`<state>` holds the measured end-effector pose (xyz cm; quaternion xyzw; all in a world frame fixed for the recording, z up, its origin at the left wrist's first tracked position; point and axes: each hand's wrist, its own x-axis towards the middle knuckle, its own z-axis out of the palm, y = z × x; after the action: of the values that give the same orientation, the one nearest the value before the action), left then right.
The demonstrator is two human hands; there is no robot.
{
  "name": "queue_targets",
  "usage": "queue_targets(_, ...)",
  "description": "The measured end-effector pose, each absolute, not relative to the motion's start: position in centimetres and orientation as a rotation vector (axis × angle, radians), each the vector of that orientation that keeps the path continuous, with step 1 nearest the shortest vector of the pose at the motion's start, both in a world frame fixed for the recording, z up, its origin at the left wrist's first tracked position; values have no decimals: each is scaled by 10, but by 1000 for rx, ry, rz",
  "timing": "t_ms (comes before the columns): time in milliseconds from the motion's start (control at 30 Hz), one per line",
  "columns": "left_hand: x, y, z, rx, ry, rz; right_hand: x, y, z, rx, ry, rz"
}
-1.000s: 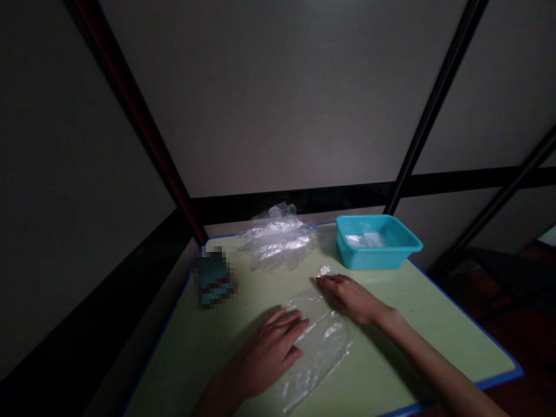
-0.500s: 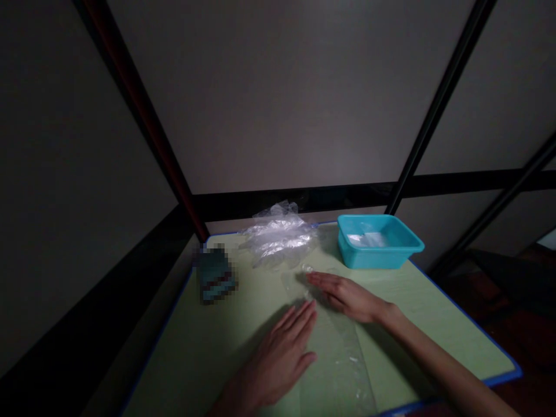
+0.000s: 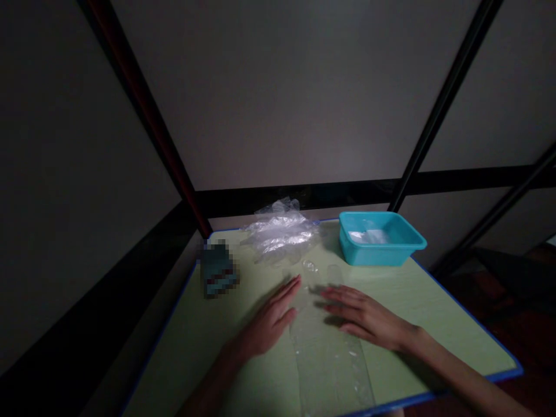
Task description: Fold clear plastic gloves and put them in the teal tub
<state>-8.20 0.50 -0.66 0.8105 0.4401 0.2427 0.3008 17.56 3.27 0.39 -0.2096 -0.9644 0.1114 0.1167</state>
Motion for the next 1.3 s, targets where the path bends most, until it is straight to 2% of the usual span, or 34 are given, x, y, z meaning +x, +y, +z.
queue_targets(100,-90,8,-5,1773,1103,849,193,13,11,-618,-2822,160)
queue_targets(267,-91,7,-15,1537,1052,835,216,-17,0,-371,-2898,-11)
queue_targets(833,-91,9,-22,1483,1072,782,206,-21,-6,-214,-2964,86)
queue_targets(933,-91,10,-24,1463,1068,787,204,-16,3,-367,-2898,239)
queue_targets(1033,-90,11,-25,1459,1066,788,203,-10,14,-577,-2727,569)
queue_targets(1167,-94,10,-28,1481,1046,784,199,5,20,-867,-2383,928)
queue_targets(1300,-100,6,-33,1529,1059,856,186,27,16,-947,-1985,1175)
